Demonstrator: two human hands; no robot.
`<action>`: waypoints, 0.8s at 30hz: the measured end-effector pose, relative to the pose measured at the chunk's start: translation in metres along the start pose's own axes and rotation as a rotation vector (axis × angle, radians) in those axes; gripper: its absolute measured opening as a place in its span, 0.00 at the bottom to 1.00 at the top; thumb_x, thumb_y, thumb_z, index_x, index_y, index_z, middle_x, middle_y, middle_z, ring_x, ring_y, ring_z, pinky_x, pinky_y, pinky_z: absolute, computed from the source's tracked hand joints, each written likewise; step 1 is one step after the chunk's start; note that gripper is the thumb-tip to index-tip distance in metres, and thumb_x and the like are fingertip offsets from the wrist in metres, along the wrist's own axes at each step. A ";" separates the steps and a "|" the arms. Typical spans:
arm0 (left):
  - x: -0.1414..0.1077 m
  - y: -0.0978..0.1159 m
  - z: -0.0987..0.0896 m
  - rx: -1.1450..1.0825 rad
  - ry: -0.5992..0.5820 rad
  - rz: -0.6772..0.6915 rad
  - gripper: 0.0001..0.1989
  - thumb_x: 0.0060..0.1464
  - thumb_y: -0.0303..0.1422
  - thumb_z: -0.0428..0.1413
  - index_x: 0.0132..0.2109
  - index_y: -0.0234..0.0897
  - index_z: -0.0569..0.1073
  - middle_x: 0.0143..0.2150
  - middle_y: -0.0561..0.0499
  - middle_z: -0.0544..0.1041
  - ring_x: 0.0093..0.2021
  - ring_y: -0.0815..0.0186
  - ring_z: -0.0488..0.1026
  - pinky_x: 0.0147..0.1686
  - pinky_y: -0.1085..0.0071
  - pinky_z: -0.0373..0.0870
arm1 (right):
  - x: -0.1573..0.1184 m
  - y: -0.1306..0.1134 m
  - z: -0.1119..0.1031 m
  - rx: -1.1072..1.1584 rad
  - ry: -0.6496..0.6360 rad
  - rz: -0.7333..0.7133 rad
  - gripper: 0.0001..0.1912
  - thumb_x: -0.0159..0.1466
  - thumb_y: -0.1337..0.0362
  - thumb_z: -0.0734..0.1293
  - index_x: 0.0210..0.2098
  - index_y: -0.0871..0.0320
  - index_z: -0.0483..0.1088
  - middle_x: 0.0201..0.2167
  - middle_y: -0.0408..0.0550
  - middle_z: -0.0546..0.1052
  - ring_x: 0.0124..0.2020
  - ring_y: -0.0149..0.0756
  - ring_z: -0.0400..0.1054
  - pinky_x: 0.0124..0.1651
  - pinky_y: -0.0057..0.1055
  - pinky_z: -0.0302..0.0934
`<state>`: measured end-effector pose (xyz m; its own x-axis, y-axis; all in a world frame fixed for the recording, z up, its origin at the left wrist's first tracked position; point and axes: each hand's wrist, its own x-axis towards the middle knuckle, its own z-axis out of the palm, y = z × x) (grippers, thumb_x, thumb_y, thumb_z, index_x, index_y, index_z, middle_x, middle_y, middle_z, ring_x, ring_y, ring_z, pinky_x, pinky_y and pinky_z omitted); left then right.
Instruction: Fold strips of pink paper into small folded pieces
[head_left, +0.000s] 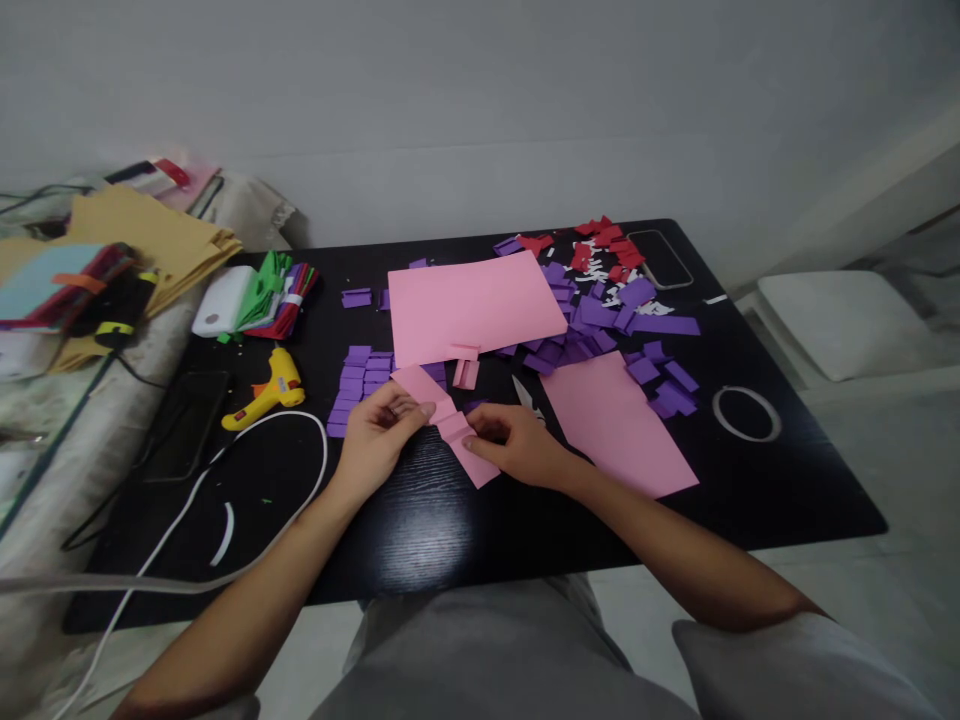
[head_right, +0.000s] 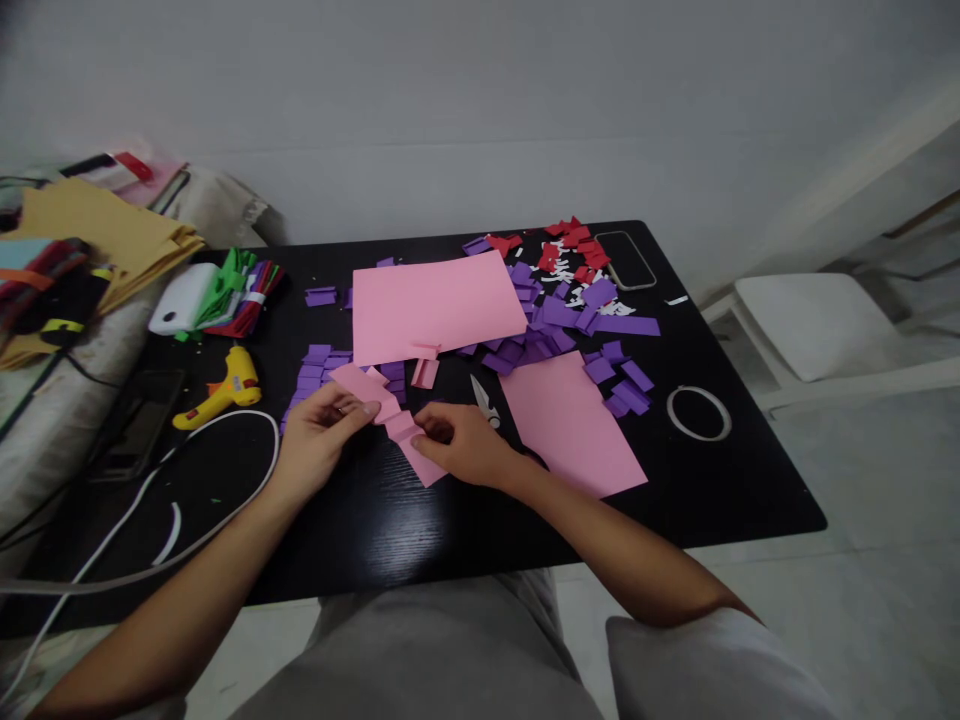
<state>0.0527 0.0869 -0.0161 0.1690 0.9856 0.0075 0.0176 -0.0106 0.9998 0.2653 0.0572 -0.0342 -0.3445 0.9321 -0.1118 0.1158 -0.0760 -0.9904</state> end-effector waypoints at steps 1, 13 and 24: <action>0.000 -0.001 0.000 0.003 0.008 -0.004 0.12 0.52 0.38 0.70 0.39 0.37 0.82 0.30 0.54 0.79 0.29 0.70 0.73 0.32 0.74 0.69 | 0.000 0.000 0.000 -0.011 -0.015 0.000 0.05 0.61 0.63 0.71 0.33 0.58 0.72 0.28 0.40 0.72 0.29 0.31 0.66 0.35 0.30 0.62; -0.005 0.002 -0.003 -0.122 -0.192 0.077 0.06 0.50 0.35 0.72 0.34 0.40 0.85 0.39 0.46 0.84 0.39 0.63 0.80 0.39 0.70 0.76 | -0.002 -0.011 -0.004 0.544 -0.166 0.063 0.21 0.61 0.50 0.77 0.33 0.56 0.66 0.44 0.48 0.79 0.47 0.35 0.73 0.55 0.36 0.64; -0.003 0.000 -0.003 -0.163 -0.178 0.003 0.11 0.55 0.32 0.68 0.47 0.42 0.85 0.39 0.48 0.82 0.39 0.65 0.78 0.43 0.69 0.75 | -0.002 -0.009 -0.010 0.307 0.057 -0.157 0.20 0.57 0.59 0.79 0.45 0.53 0.72 0.43 0.45 0.78 0.46 0.37 0.75 0.56 0.38 0.70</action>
<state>0.0491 0.0844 -0.0156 0.3402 0.9401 0.0210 -0.1399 0.0286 0.9897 0.2741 0.0594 -0.0246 -0.2820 0.9586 0.0400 -0.2234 -0.0251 -0.9744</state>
